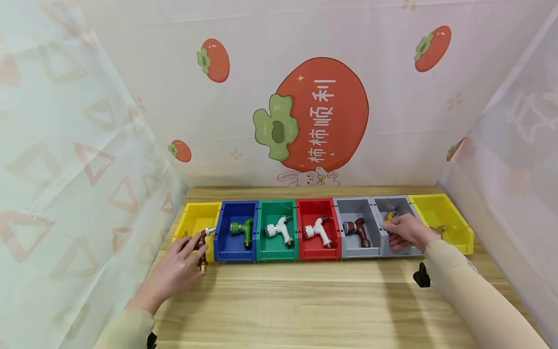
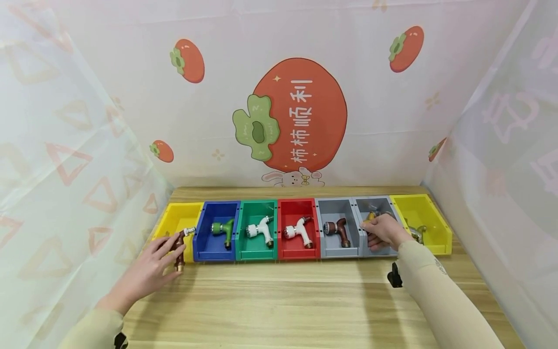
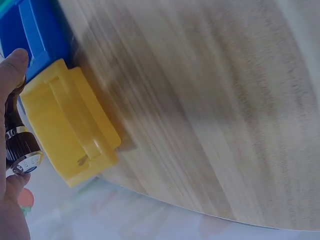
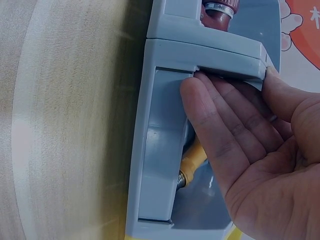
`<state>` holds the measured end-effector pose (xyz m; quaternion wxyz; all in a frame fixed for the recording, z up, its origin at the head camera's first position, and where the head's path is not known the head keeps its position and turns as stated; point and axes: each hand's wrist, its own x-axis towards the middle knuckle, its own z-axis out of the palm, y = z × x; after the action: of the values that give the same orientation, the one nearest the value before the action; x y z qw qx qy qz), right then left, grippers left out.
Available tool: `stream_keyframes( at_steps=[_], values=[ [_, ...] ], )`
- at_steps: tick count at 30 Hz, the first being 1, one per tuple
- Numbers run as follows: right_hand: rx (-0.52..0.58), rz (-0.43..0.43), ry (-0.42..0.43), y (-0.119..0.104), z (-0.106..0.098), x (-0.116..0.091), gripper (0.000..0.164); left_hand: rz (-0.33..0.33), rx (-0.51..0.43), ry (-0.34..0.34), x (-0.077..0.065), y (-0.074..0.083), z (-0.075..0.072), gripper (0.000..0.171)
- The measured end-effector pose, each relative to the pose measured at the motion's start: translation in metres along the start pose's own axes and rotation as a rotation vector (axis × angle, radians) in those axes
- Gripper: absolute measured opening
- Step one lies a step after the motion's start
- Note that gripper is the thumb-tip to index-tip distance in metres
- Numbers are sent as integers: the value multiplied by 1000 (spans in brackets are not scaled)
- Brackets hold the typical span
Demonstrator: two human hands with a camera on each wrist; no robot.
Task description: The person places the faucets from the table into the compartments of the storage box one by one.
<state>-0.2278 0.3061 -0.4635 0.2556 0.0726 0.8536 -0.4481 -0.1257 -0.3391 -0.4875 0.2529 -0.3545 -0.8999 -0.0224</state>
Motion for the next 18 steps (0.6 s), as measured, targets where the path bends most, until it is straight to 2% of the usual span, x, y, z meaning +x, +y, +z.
stream_keyframes(
  at_steps=[7, 11, 18],
  values=[
    [1, -5, 2, 1, 0, 1, 37, -53, 26, -9, 12, -15, 6, 78],
    [2, -18, 3, 2, 0, 1, 38, -88, 37, -37, 20, -24, 9, 76],
    [10, -25, 6, 2, 2, 1, 36, -193, 27, -122, 29, -35, 14, 70]
  ],
)
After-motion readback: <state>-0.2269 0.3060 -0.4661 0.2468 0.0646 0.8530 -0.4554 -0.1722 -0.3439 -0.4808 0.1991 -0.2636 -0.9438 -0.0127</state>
